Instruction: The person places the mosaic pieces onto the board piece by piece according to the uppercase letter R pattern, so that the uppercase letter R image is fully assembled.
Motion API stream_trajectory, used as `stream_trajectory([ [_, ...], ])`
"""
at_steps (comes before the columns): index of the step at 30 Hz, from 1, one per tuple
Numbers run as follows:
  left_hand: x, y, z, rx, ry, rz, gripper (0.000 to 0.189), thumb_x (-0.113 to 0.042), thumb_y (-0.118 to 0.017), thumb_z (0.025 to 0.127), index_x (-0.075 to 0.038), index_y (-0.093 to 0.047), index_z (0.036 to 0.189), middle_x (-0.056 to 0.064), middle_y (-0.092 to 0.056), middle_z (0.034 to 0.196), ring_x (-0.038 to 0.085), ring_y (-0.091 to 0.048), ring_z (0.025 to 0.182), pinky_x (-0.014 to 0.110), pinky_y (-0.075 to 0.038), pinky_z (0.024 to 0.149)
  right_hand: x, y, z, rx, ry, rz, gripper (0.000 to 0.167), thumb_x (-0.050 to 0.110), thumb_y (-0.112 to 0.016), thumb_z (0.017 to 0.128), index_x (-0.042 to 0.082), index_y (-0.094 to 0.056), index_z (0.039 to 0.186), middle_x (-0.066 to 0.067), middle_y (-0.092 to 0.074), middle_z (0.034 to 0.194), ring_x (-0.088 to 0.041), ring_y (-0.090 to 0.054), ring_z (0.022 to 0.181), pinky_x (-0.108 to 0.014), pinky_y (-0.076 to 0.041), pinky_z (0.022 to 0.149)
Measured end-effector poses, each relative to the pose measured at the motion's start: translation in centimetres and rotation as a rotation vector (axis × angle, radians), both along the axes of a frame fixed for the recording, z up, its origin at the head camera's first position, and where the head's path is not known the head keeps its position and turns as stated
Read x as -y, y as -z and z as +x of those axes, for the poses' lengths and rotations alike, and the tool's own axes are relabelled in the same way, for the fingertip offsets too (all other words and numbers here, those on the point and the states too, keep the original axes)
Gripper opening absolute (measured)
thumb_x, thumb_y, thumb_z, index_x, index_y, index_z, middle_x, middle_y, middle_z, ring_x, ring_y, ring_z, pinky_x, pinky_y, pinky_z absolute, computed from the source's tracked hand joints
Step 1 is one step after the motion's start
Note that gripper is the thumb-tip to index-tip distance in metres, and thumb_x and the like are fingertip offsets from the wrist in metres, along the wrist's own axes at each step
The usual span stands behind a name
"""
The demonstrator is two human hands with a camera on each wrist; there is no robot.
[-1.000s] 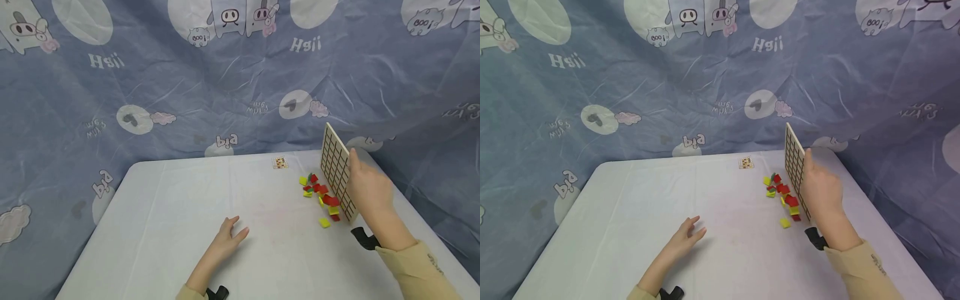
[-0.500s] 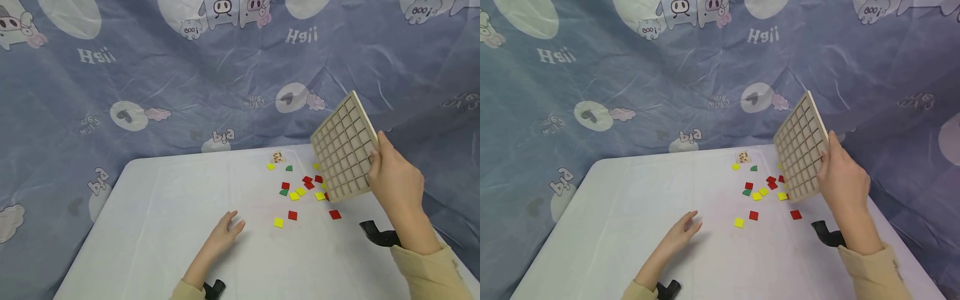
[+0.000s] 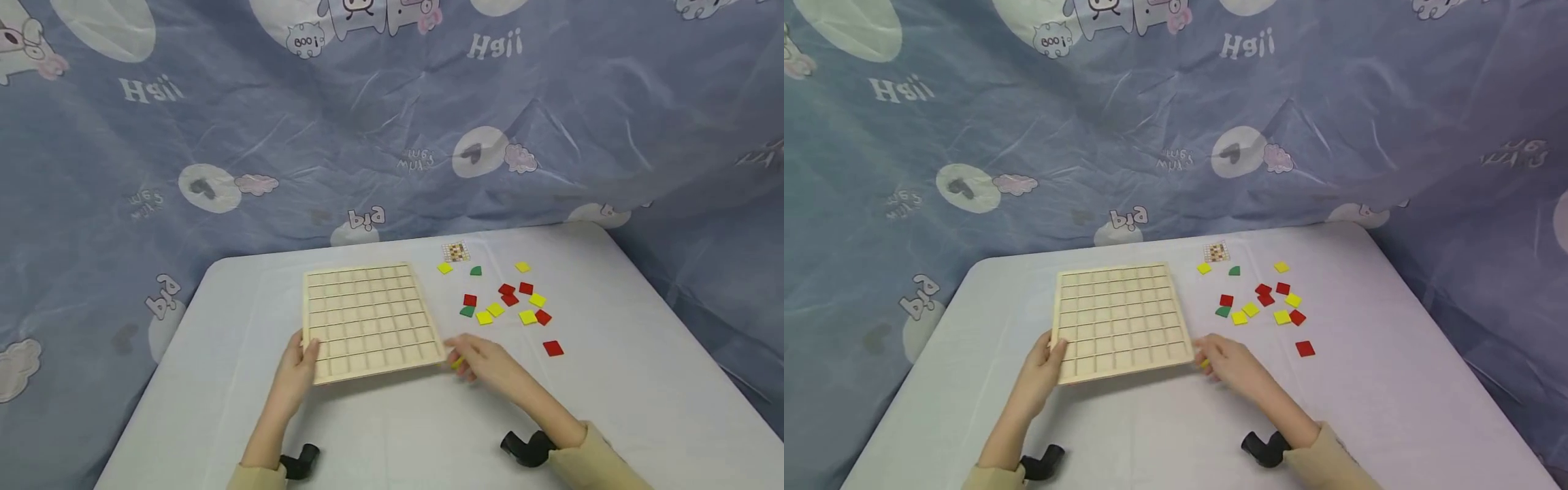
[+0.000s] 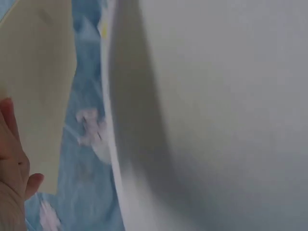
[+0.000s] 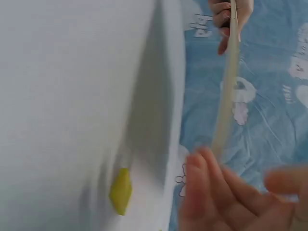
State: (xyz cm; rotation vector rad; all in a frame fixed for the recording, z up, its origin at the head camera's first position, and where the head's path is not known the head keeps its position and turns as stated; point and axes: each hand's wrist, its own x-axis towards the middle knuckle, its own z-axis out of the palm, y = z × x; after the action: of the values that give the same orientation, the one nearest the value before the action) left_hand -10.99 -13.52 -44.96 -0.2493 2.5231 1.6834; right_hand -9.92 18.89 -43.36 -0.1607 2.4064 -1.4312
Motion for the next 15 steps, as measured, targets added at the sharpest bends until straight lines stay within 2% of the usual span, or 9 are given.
stream_trajectory([
  [2, 2.1, 0.2, -0.4, 0.011, -0.023, -0.059, 0.058, -0.026, -0.036, 0.108, 0.003, -0.018, 0.154, 0.016, -0.065, 0.096, 0.017, -0.061, 0.067, 0.031, -0.053, 0.061, 0.3, 0.8, -0.2, 0.049, -0.104, 0.014, 0.033, 0.02, -0.051, 0.103, -0.001, -0.059, 0.127, -0.012, -0.069, 0.1, -0.023, -0.064, 0.084, -0.038, -0.058, 0.073],
  [4, 3.4, 0.5, -0.9, 0.013, -0.014, -0.095, 0.058, -0.026, -0.036, 0.108, 0.004, -0.016, 0.154, 0.018, -0.065, 0.101, 0.017, -0.061, 0.071, 0.03, -0.053, 0.062, 0.2, 1.4, -0.7, 0.065, -0.146, 0.067, 0.029, 0.019, -0.055, 0.101, 0.0, -0.062, 0.121, -0.007, -0.068, 0.094, -0.018, -0.063, 0.082, -0.034, -0.057, 0.073],
  [6, 3.7, 1.0, -1.6, 0.013, 0.015, -0.1, 0.059, -0.027, -0.037, 0.108, 0.004, -0.018, 0.154, 0.02, -0.065, 0.107, 0.017, -0.062, 0.075, 0.029, -0.052, 0.066, -0.2, 1.8, -1.6, 0.053, -0.105, 0.144, 0.028, 0.021, -0.056, 0.1, 0.003, -0.064, 0.12, -0.002, -0.067, 0.095, -0.015, -0.06, 0.084, -0.032, -0.055, 0.075],
  [8, 3.1, 1.6, -2.2, 0.013, 0.055, -0.09, 0.059, -0.027, -0.04, 0.107, 0.003, -0.02, 0.154, 0.02, -0.066, 0.111, 0.016, -0.063, 0.077, 0.028, -0.051, 0.069, -1.0, 2.2, -2.6, 0.03, -0.028, 0.205, 0.028, 0.021, -0.056, 0.099, 0.003, -0.064, 0.119, -0.002, -0.066, 0.094, -0.015, -0.058, 0.083, -0.031, -0.053, 0.075],
  [13, 0.0, 2.4, -3.7, 0.014, 0.157, -0.071, 0.058, -0.023, -0.051, 0.103, 0.003, -0.029, 0.15, 0.016, -0.07, 0.109, 0.014, -0.068, 0.077, 0.03, -0.055, 0.069, -3.9, 2.9, -5.4, 0.009, 0.098, 0.252, 0.033, 0.02, -0.053, 0.101, -0.002, -0.063, 0.124, -0.011, -0.065, 0.097, -0.019, -0.057, 0.083, -0.03, -0.054, 0.073],
  [15, -1.1, 2.7, -4.0, 0.022, 0.187, -0.107, 0.057, -0.021, -0.054, 0.102, 0.006, -0.032, 0.148, 0.015, -0.069, 0.107, 0.014, -0.068, 0.077, 0.03, -0.056, 0.067, -4.9, 2.9, -6.6, -0.062, 0.136, 0.319, 0.034, 0.018, -0.05, 0.101, -0.002, -0.061, 0.127, -0.018, -0.065, 0.108, -0.026, -0.059, 0.09, -0.037, -0.057, 0.08],
])
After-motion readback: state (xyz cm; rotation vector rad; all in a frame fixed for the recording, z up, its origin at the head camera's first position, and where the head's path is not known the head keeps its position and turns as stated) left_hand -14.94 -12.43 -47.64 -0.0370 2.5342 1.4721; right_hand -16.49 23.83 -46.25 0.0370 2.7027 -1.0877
